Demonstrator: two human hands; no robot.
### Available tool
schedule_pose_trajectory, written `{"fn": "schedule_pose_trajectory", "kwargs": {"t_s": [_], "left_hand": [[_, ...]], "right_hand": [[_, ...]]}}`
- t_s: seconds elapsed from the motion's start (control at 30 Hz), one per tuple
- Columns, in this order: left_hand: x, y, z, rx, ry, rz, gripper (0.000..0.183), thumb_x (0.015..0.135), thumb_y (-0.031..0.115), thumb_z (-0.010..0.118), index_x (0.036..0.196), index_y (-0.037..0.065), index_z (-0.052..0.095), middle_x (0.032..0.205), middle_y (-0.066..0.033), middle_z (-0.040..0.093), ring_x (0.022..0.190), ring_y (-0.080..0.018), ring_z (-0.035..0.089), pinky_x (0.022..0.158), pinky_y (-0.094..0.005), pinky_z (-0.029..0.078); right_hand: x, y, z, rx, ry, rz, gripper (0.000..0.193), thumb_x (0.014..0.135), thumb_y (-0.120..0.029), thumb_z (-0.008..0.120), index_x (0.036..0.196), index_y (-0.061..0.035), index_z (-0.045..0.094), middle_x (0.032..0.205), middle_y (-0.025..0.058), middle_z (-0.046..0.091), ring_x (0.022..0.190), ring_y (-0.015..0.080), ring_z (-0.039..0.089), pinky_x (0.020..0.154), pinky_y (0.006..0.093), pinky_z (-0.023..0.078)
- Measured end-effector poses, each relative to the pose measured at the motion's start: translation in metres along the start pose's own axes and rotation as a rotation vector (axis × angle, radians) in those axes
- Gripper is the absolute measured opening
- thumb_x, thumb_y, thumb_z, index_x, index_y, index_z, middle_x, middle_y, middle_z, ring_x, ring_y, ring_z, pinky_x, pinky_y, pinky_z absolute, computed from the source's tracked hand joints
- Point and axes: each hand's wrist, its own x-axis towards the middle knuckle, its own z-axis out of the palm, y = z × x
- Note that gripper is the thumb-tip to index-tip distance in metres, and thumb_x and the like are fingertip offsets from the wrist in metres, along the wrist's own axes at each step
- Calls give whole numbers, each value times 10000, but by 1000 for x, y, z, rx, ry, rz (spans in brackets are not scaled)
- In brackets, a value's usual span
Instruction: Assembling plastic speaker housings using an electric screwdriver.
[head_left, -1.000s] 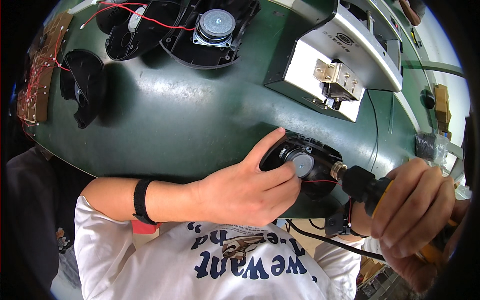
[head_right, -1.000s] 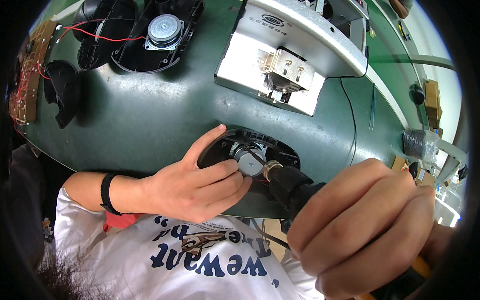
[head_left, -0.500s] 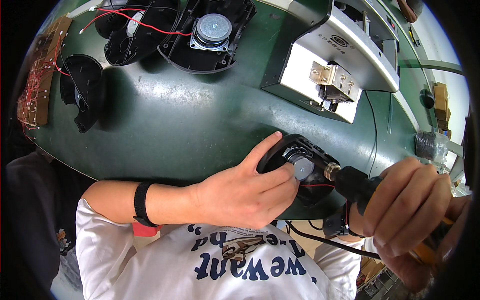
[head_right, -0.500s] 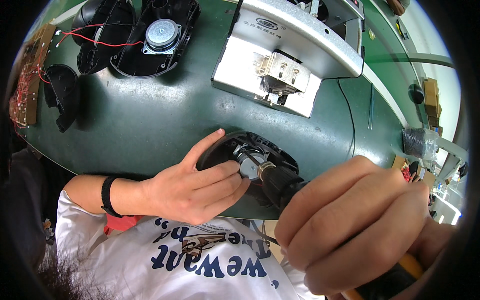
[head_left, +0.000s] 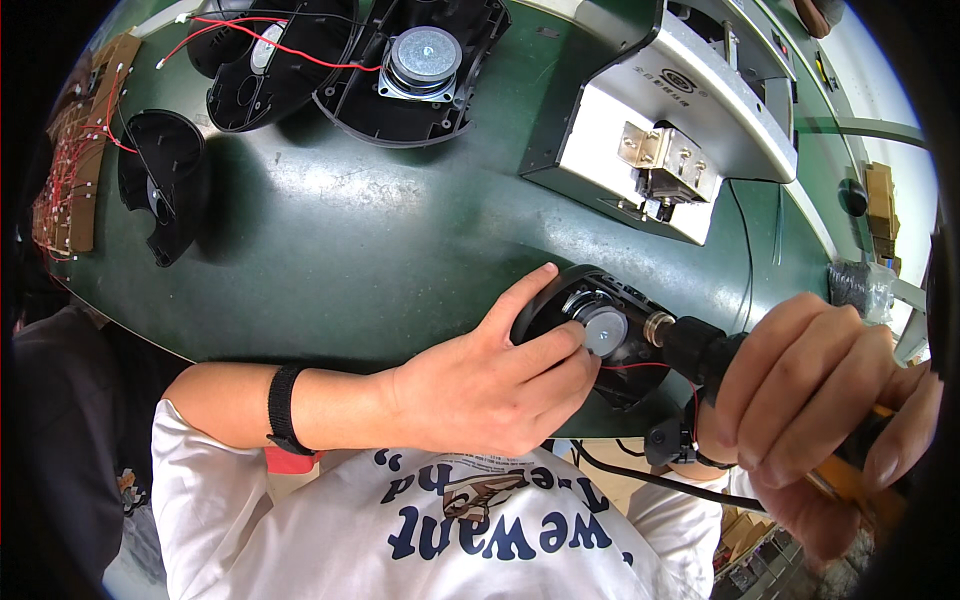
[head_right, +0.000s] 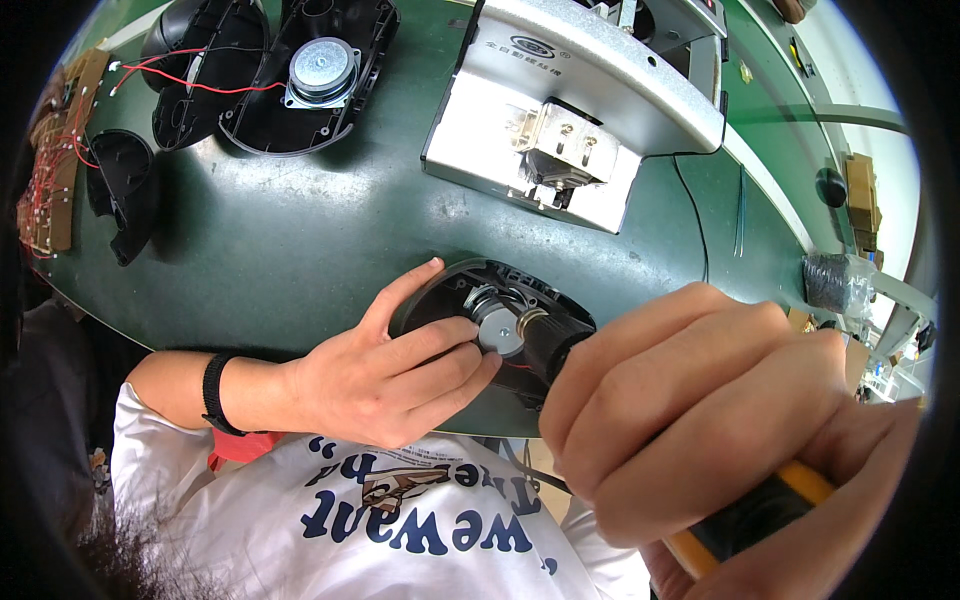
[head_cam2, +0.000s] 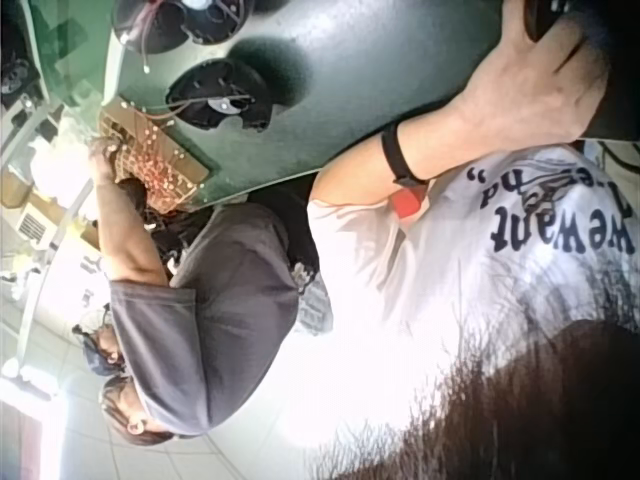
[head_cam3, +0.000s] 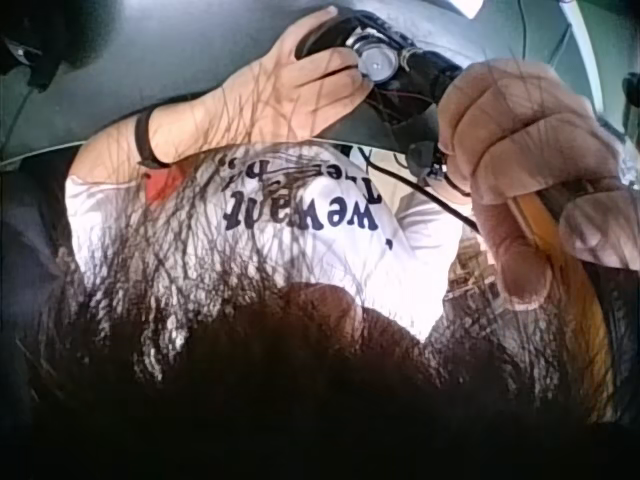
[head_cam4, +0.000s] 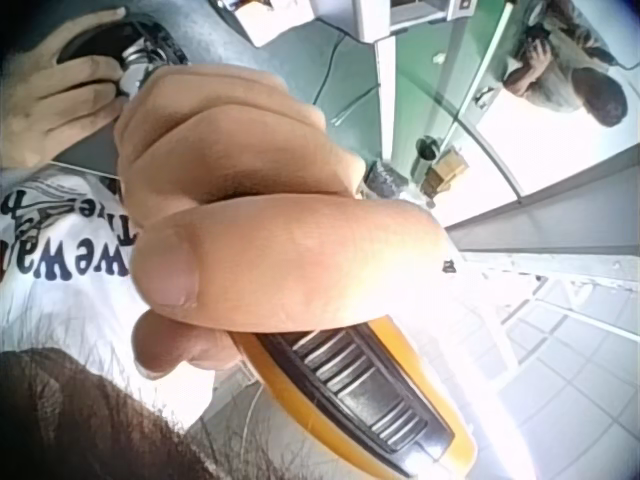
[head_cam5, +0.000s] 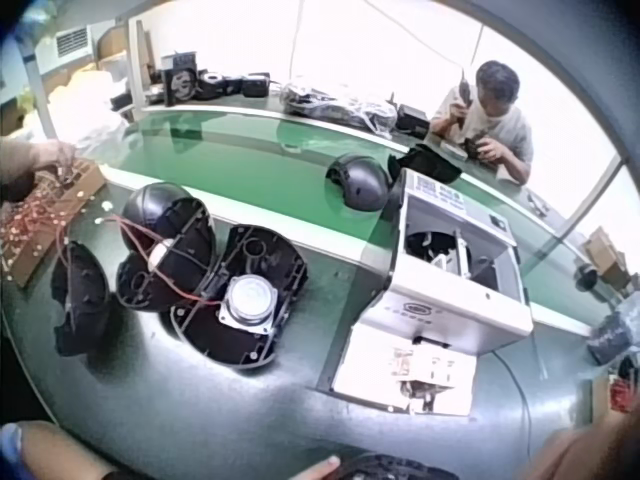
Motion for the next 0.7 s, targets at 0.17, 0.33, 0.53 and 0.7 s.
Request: {"fn": "schedule_pose_trajectory", "kwargs": {"t_s": [0.17,0.33,0.53,0.7], "left_hand": [[-2,-1,-8,-2,-22,-6,302,768,156,682,1030,18,741,962,-48,608,1029,-189,643,1095,-652,483],[-2,0,-2,20,3,-12,290,763,164,690,1020,41,742,961,-38,602,1010,-187,638,1084,-632,494],[1,0,0,38,18,-17,298,749,166,697,1018,47,743,973,-39,606,1012,-199,641,1067,-621,508],[2,-1,0,33,14,-23,295,751,165,698,1017,47,745,996,-48,628,1041,-205,653,1070,-618,507]], "right_hand": [[5,0,6,16,23,4,506,848,-345,886,1162,-139,546,657,45,682,457,119,644,441,218,549],[4,1,6,9,30,-2,504,849,-342,888,1159,-142,544,653,41,681,455,121,644,434,219,548],[3,0,4,-3,40,0,501,849,-339,890,1156,-147,542,648,36,679,452,123,642,424,221,546],[4,-2,6,-3,45,8,499,850,-336,891,1153,-151,541,645,32,678,450,125,642,417,222,544]]}}
